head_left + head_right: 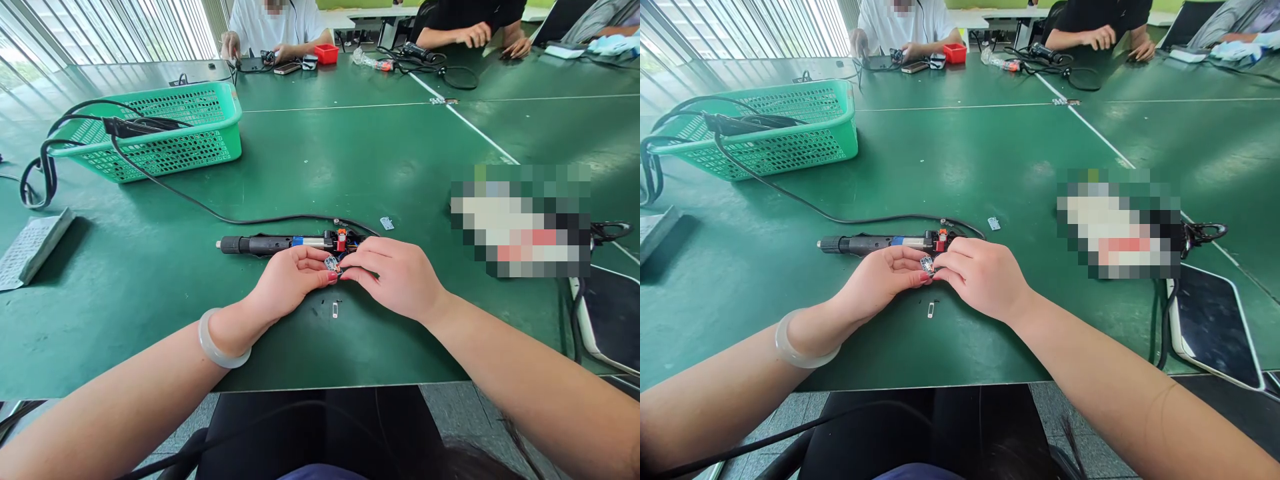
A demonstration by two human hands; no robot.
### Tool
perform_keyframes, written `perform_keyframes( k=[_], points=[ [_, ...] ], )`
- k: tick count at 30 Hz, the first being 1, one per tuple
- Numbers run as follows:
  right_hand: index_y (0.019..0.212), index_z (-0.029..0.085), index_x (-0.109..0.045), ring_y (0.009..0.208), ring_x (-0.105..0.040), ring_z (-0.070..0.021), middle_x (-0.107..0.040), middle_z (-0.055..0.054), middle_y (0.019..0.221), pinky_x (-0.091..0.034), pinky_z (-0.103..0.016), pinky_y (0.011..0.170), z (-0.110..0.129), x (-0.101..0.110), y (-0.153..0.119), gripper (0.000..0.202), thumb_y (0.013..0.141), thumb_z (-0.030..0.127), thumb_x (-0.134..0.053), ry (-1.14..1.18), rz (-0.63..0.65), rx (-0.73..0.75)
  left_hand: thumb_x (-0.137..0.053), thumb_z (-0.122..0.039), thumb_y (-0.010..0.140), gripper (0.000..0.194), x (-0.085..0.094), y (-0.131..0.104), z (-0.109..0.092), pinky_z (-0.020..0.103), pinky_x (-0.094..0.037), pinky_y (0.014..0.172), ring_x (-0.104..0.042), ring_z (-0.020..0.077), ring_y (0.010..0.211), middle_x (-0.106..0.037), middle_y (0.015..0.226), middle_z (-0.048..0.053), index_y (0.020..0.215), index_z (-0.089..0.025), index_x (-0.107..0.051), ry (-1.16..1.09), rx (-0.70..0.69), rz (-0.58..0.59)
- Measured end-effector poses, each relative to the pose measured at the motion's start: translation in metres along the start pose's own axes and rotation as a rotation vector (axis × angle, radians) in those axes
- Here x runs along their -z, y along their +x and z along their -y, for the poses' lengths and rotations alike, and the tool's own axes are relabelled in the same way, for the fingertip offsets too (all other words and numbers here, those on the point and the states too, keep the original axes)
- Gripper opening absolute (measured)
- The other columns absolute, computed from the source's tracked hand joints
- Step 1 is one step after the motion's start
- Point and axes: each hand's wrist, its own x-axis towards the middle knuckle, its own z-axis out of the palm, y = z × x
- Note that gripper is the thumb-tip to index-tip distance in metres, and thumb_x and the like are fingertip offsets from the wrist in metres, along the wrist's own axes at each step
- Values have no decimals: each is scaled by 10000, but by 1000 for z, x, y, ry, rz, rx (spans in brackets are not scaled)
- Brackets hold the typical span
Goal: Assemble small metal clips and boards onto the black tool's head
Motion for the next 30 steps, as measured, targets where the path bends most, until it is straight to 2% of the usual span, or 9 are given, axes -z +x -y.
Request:
perform_keyframes(
  k=[10, 15, 22, 26, 30],
  points=[
    [811, 184, -719, 662, -600, -120, -661, -18, 735, -441, -235, 585, 1, 0, 1, 152, 871, 188, -578, 39, -17, 18, -768, -114, 649, 309, 1, 1, 2, 338, -542, 819, -691, 149, 741, -717, 755, 29, 922, -131, -623, 40, -5, 13],
    [802, 217, -721, 640, -551, -93, -617, 4, 749, -406, -210, 566, 0, -1, 2, 192, 854, 124, -562, 46, -20, -13, -763, -123, 657, 301, 2, 1, 3, 343, -544, 820, -691, 152, 747, -722, 769, 37, 925, -129, -627, 74, -18, 30],
    [746, 214, -688, 605, -467, -78, -559, 4, 791, -357, -208, 537, -2, -4, 5, 221, 854, 118, -521, 57, 29, 15, -772, -131, 650, 316, 1, 1, 1, 329, -542, 822, -690, 152, 763, -727, 792, 48, 934, -118, -634, 99, -15, 44],
    [772, 213, -675, 642, -495, -86, -565, 2, 814, -392, -211, 566, -5, -3, 6, 205, 856, 114, -517, 122, 26, 32, -765, -106, 657, 298, 2, 0, -1, 323, -542, 815, -689, 142, 731, -728, 781, 50, 928, -112, -640, 34, 9, 51],
    [817, 226, -676, 693, -533, -93, -570, -1, 853, -422, -220, 606, -8, -2, 7, 189, 868, 125, -525, 168, 22, -6, -768, -107, 664, 274, 4, 0, -2, 306, -545, 791, -687, 134, 703, -728, 781, 57, 914, -104, -656, -91, 87, 123]
  ],
)
